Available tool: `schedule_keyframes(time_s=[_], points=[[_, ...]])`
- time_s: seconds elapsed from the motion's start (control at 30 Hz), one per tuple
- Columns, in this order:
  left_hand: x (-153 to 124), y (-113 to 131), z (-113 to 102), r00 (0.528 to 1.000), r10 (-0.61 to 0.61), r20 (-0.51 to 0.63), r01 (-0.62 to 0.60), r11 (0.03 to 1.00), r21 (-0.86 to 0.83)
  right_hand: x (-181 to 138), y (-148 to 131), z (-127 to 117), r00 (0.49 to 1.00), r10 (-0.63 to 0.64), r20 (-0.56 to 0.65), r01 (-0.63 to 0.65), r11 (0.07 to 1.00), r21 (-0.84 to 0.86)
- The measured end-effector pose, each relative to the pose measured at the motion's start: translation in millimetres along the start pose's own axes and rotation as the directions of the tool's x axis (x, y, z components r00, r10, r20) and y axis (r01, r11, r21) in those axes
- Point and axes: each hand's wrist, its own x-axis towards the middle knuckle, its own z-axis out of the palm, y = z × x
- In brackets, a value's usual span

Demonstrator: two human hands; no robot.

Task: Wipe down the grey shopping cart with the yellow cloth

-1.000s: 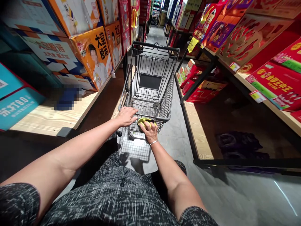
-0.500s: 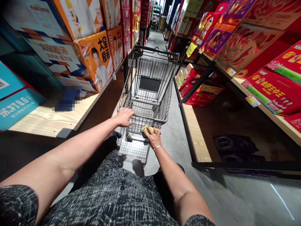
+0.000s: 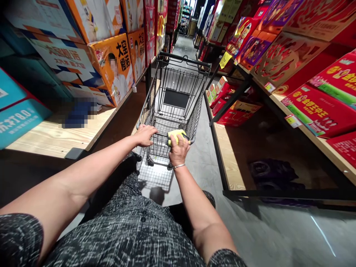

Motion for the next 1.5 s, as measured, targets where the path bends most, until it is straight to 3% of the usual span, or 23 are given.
schedule_keyframes(time_s=[0.13,0.27,0.37,0.43,0.57,0.73,0.83,0.9,1.0,1.13,1.23,1.33,1.5], points=[[-3.2,-6.7,-3.4,1.000,0.007,0.008,-0.007,1.000,-0.003,13.2,-23.6,4.7,0.964,-0.242,0.107,0.241,0.970,0.022],[-5.0,-12.2,-7.2,1.000,0.006,0.018,-0.006,1.000,-0.028,4.6,16.3,1.3,0.919,-0.393,0.020,0.393,0.920,0.004],[-3.5,-15.5,-8.0,1.000,-0.002,0.018,0.002,0.999,-0.039,-21.8,55.9,7.3,0.940,-0.342,-0.022,0.340,0.938,-0.061],[-2.2,-17.2,-7.7,1.000,0.000,0.012,0.001,0.999,-0.037,-46.9,71.3,19.8,0.968,-0.247,0.054,0.251,0.963,-0.094],[-1.5,-18.4,-7.9,1.000,-0.009,0.013,0.009,0.999,-0.043,-103.7,74.8,58.1,0.946,-0.133,0.295,0.157,0.986,-0.062],[-2.2,-18.8,-9.1,1.000,-0.018,0.018,0.019,0.998,-0.059,-143.4,70.6,84.9,0.949,-0.111,0.295,0.111,0.994,0.017],[-2.2,-21.2,-8.1,1.000,-0.012,0.004,0.013,0.998,-0.060,-129.5,75.8,75.0,0.963,-0.087,0.254,0.085,0.996,0.018],[-2.3,-23.0,-7.1,1.000,-0.010,-0.003,0.010,0.998,-0.058,-105.8,80.8,55.7,0.981,-0.076,0.177,0.072,0.997,0.027],[-2.5,-24.4,-5.8,1.000,-0.011,-0.006,0.011,0.999,-0.051,-58.7,87.0,13.1,0.996,-0.068,-0.063,0.073,0.995,0.069],[-2.7,-22.0,-5.1,1.000,-0.015,-0.005,0.015,0.999,-0.043,-3.0,85.5,-32.1,0.938,0.029,-0.346,0.015,0.992,0.126],[-2.8,-18.2,-4.8,1.000,-0.023,0.002,0.023,0.998,-0.051,10.3,70.2,-34.6,0.940,0.084,-0.332,-0.018,0.980,0.196],[-2.8,-16.3,-4.5,0.999,-0.033,0.008,0.034,0.998,-0.045,-1.7,45.2,-22.0,0.961,0.097,-0.258,-0.039,0.974,0.223],[-4.7,-19.1,-6.1,1.000,-0.028,0.013,0.029,0.998,-0.059,-10.3,26.0,-21.0,0.980,-0.169,-0.102,0.188,0.956,0.224]])
